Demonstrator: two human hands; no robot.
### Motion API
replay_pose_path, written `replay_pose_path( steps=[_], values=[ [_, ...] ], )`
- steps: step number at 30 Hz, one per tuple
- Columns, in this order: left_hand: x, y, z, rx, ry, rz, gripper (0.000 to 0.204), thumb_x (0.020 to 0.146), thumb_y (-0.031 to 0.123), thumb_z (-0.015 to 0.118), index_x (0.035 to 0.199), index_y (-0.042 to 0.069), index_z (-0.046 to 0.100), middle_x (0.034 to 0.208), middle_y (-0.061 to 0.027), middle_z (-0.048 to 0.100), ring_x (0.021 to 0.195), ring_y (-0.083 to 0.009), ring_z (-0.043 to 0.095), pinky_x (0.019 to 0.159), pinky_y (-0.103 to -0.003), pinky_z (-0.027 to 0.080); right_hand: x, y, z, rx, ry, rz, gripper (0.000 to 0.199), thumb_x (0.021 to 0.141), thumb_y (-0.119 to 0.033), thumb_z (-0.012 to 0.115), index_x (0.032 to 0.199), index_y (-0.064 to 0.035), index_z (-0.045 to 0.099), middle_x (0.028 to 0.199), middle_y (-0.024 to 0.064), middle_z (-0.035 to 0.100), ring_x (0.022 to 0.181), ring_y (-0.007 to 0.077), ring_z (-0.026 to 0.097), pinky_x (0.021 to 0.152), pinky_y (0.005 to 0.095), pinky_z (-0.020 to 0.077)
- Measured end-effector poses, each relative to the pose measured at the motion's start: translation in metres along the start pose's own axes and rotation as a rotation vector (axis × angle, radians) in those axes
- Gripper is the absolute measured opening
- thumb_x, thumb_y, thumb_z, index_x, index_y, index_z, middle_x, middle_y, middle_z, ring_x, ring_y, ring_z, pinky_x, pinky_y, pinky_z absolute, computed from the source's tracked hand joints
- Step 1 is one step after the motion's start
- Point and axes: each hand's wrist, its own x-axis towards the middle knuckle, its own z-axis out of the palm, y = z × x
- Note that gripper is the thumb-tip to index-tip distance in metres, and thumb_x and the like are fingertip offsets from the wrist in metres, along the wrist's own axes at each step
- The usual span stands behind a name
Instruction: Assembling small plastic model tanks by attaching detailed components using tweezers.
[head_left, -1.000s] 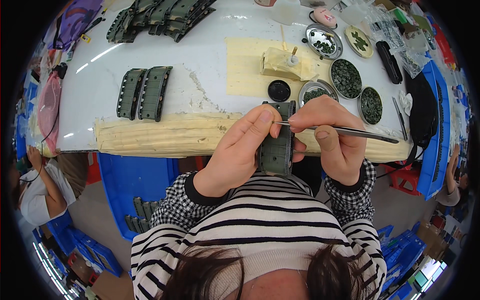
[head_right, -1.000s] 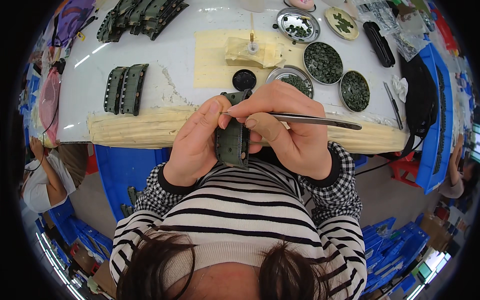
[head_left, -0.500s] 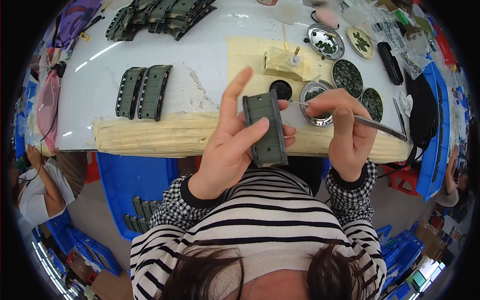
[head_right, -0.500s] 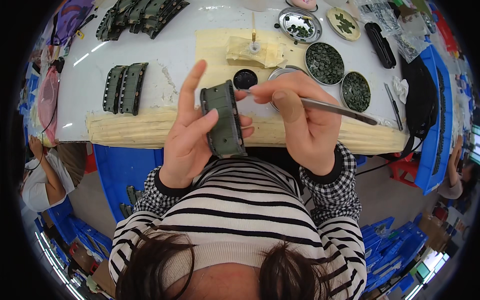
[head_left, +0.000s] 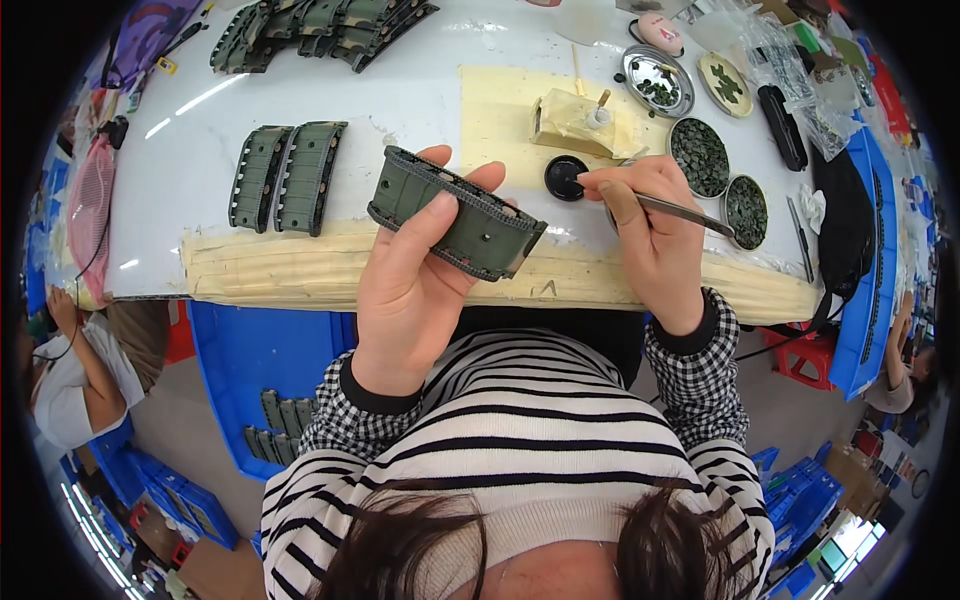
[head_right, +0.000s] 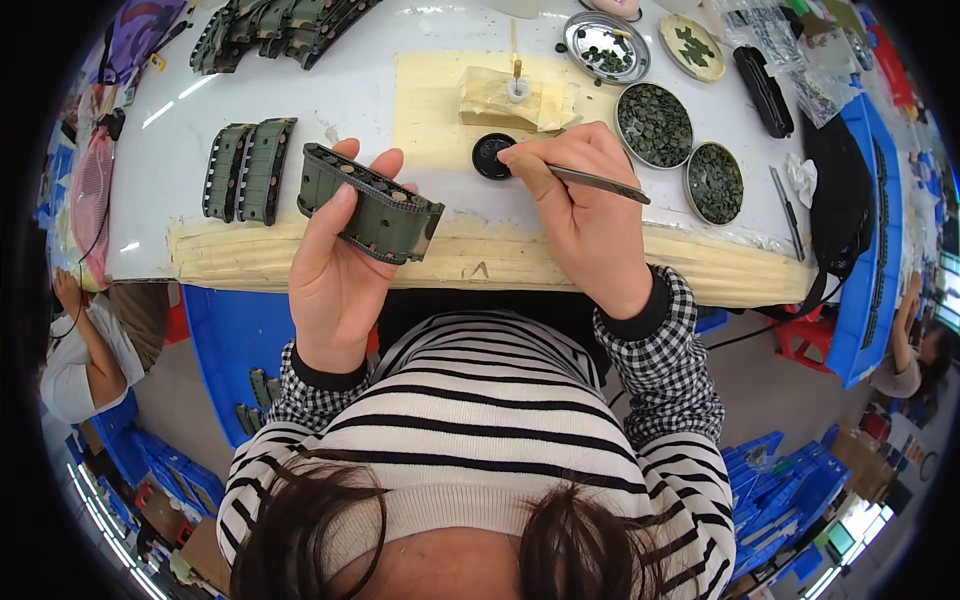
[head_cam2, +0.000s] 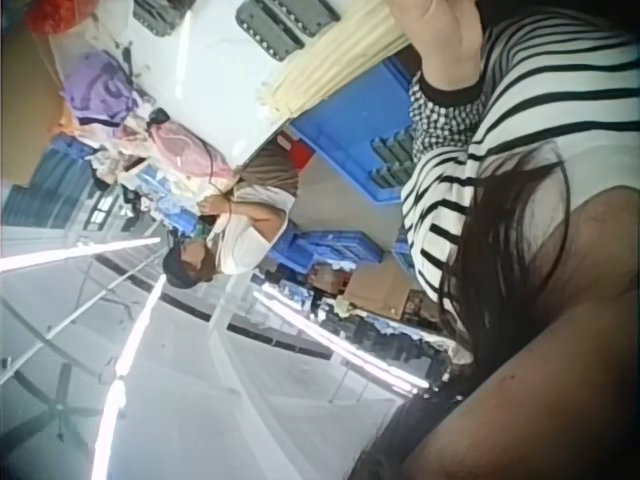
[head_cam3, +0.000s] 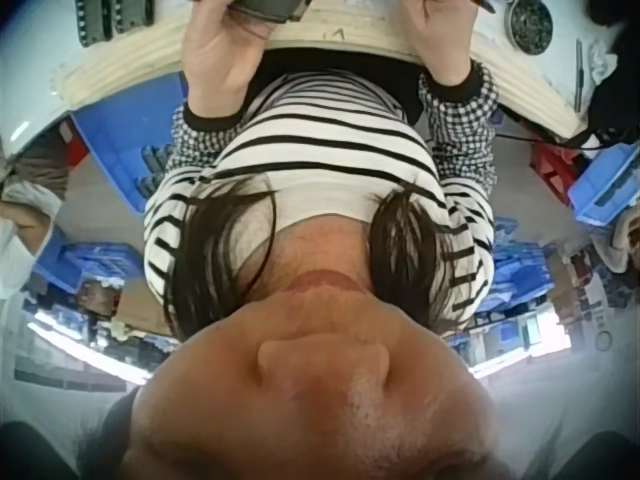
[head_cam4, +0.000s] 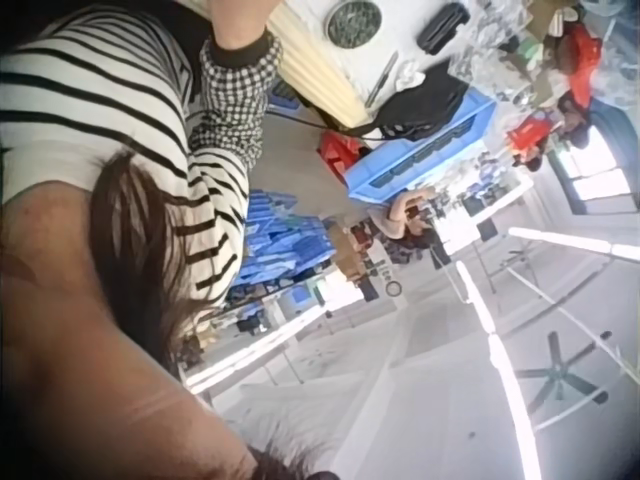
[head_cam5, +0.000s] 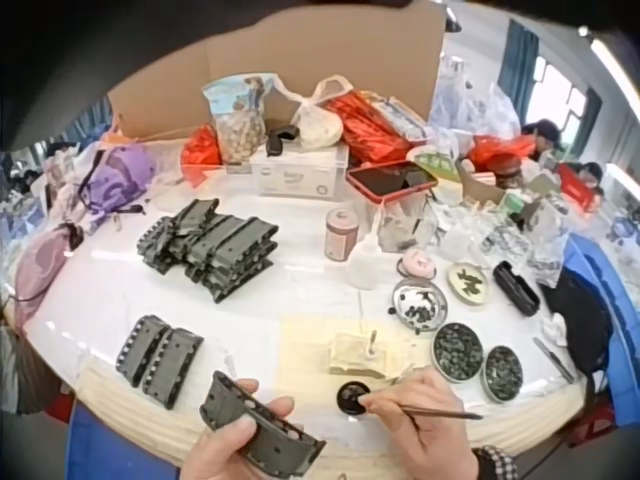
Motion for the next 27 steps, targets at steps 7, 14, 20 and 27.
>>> replay_pose_path(
  steps=[7,14,20,27],
  values=[
    [-0.002,0.006,0.006,0.089,0.074,0.031,0.038,0.095,0.011,0.049,0.132,0.004,0.040,0.124,-0.0206,0.056,0.107,-0.0240,0.061,0.089,-0.038,0.055,0.000,-0.003,-0.002,0.011,0.016,-0.008,0.010,0.087,-0.009,0.063,0.090,-0.0034,0.071,0.080,0.0038,0.067,0.076,0.0199,0.050,0.068,0.0299,0.0432],
    [0.002,0.002,0.006,-0.011,0.107,-0.002,0.037,0.093,0.008,0.050,0.128,-0.002,0.043,0.123,-0.0235,0.054,0.114,-0.0261,0.057,0.094,-0.040,0.052,0.000,-0.031,-0.022,0.209,0.045,-0.171,0.014,0.089,-0.011,0.060,0.092,-0.0014,0.070,0.084,0.0065,0.069,0.081,0.0234,0.058,0.075,0.0331,0.0455],
    [0.002,-0.001,0.008,-0.050,0.095,-0.038,0.036,0.093,0.005,0.051,0.126,-0.004,0.044,0.121,-0.0195,0.055,0.120,-0.0264,0.053,0.098,-0.040,0.051,-0.005,-0.043,-0.014,0.429,-0.030,-0.089,0.018,0.092,-0.011,0.058,0.096,0.0035,0.067,0.096,0.0162,0.068,0.091,0.0252,0.066,0.076,0.0320,0.0506],
    [0.001,-0.003,0.009,-0.072,0.089,-0.049,0.035,0.092,0.004,0.051,0.126,-0.004,0.044,0.120,-0.0186,0.055,0.118,-0.0262,0.054,0.098,-0.039,0.050,-0.008,-0.043,-0.012,0.452,-0.059,-0.063,0.016,0.093,-0.007,0.056,0.098,0.0036,0.067,0.095,0.0155,0.068,0.084,0.0212,0.065,0.074,0.0283,0.0501]
  ],
)
